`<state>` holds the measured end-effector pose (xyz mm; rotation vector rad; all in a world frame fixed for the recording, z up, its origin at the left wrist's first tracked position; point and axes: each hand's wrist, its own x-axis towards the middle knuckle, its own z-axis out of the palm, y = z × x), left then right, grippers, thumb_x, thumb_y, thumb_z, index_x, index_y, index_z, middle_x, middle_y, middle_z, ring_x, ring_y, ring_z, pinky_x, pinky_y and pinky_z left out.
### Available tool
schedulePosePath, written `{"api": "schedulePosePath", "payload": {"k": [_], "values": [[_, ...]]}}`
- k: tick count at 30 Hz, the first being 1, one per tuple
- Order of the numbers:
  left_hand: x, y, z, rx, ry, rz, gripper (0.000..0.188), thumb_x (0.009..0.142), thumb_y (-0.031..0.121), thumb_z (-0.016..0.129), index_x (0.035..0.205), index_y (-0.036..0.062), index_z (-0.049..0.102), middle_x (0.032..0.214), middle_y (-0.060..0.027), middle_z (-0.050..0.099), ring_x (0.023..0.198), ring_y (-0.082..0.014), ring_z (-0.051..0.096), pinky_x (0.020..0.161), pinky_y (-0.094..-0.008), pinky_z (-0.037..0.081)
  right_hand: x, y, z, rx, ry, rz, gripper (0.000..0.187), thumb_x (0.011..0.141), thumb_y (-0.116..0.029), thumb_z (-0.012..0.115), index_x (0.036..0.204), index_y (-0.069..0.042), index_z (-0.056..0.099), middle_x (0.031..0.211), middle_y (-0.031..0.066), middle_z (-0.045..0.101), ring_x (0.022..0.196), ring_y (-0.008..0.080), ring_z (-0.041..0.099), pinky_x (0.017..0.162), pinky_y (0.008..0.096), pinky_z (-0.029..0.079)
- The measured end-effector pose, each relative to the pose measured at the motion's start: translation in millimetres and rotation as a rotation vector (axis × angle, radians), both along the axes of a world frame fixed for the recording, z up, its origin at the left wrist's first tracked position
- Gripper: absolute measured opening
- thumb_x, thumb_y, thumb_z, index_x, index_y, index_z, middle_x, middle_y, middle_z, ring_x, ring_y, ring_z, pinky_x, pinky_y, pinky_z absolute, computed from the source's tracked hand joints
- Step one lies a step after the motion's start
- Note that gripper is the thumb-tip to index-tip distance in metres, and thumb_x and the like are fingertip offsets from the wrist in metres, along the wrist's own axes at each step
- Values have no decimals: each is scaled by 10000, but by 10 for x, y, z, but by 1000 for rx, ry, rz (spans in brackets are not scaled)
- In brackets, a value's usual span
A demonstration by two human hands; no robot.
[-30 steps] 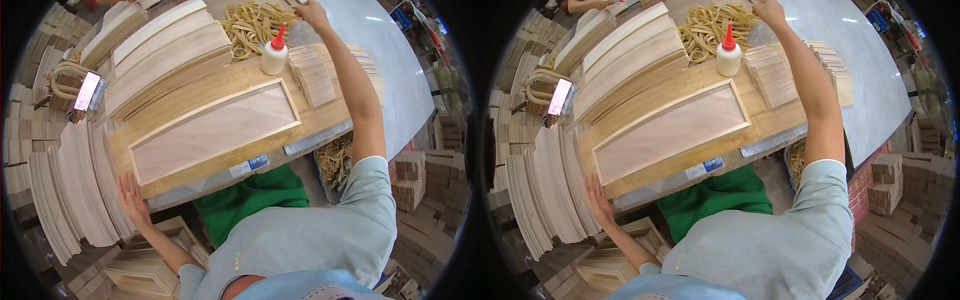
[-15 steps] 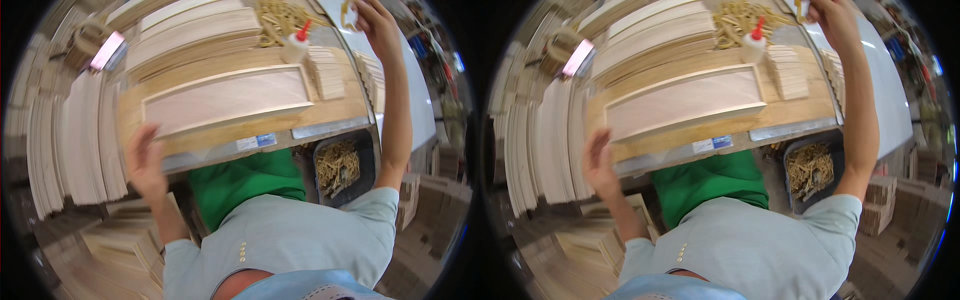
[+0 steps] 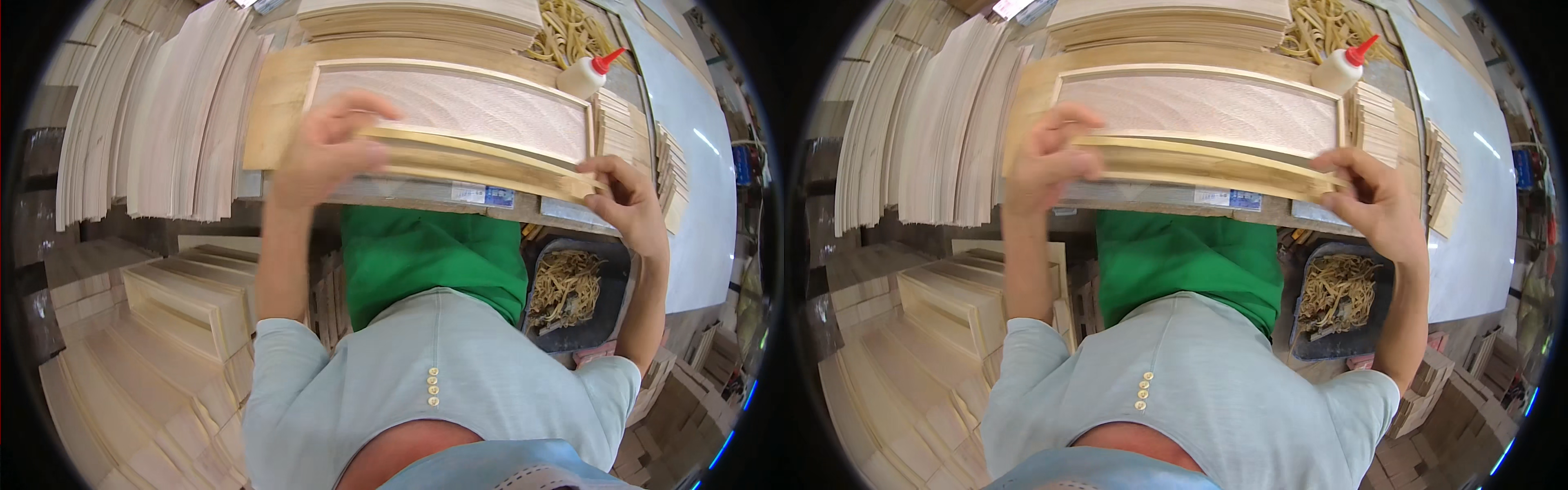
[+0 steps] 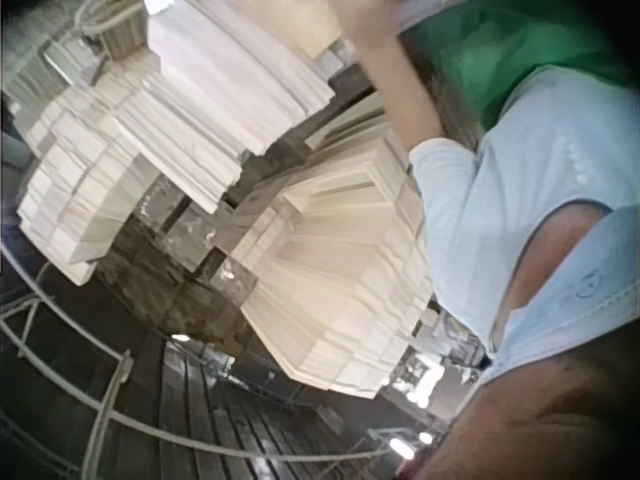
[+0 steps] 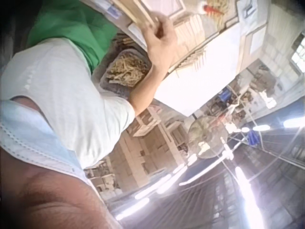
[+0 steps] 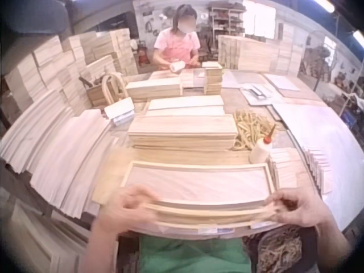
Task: Applying glue and assembling thin wood panels to form small rectangular boxes.
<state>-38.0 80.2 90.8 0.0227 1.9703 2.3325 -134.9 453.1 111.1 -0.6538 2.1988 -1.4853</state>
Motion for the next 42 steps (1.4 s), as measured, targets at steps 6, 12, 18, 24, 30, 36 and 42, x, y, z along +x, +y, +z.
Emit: {"api": "schedulePosePath", "payload": {"k": [6,12,18,24,30,36,42], "values": [[149,-997,-69,-312,-74,309,397,822,92,648,1201,10,564,584,58,458,514,-40,439,476,-195,339,-329,311,-234,181,4,-333,310,907,-110,612,1211,-56,594,642,-85,346,477,6,291,406,187,207],[-151,-1054,-163,-519,-129,227,565,827,184,687,1336,30,496,556,61,407,489,-50,420,466,-212,342,-543,197,-423,255,-44,-331,491,967,-241,554,1421,-112,422,660,-65,363,466,6,274,397,189,199],[-371,-1177,-264,-505,-170,94,619,870,260,654,1400,39,423,542,65,347,450,-46,339,456,-230,354,-652,120,-452,263,-150,-243,509,985,-297,515,1447,-129,383,658,-55,400,476,20,282,411,198,216],[-486,-1141,-273,-423,-201,41,606,885,250,638,1399,21,412,543,77,325,445,-31,299,450,-216,348,-743,129,-551,184,-208,-260,510,992,-288,500,1453,-117,364,632,-69,378,473,6,274,408,190,195],[-648,-1231,-483,-300,-196,169,390,898,228,630,1206,-3,565,545,80,383,418,-11,318,417,-198,341,-924,64,-642,2,-326,-369,304,989,-261,512,1225,-74,550,645,-76,384,455,-13,255,385,176,178],[-856,-1322,-708,-5,-211,207,140,905,163,616,972,41,601,563,75,459,360,4,317,378,-170,314,-1075,66,-744,-195,-436,-427,163,996,-189,494,1051,-54,567,630,-80,416,413,-20,262,347,156,193],[-878,-1429,-928,366,-245,173,94,918,123,583,836,90,552,550,85,434,354,18,292,356,-160,288,-1112,109,-847,-318,-525,-329,129,986,-119,490,1042,-27,561,631,-67,438,427,-5,306,350,143,286]]}}
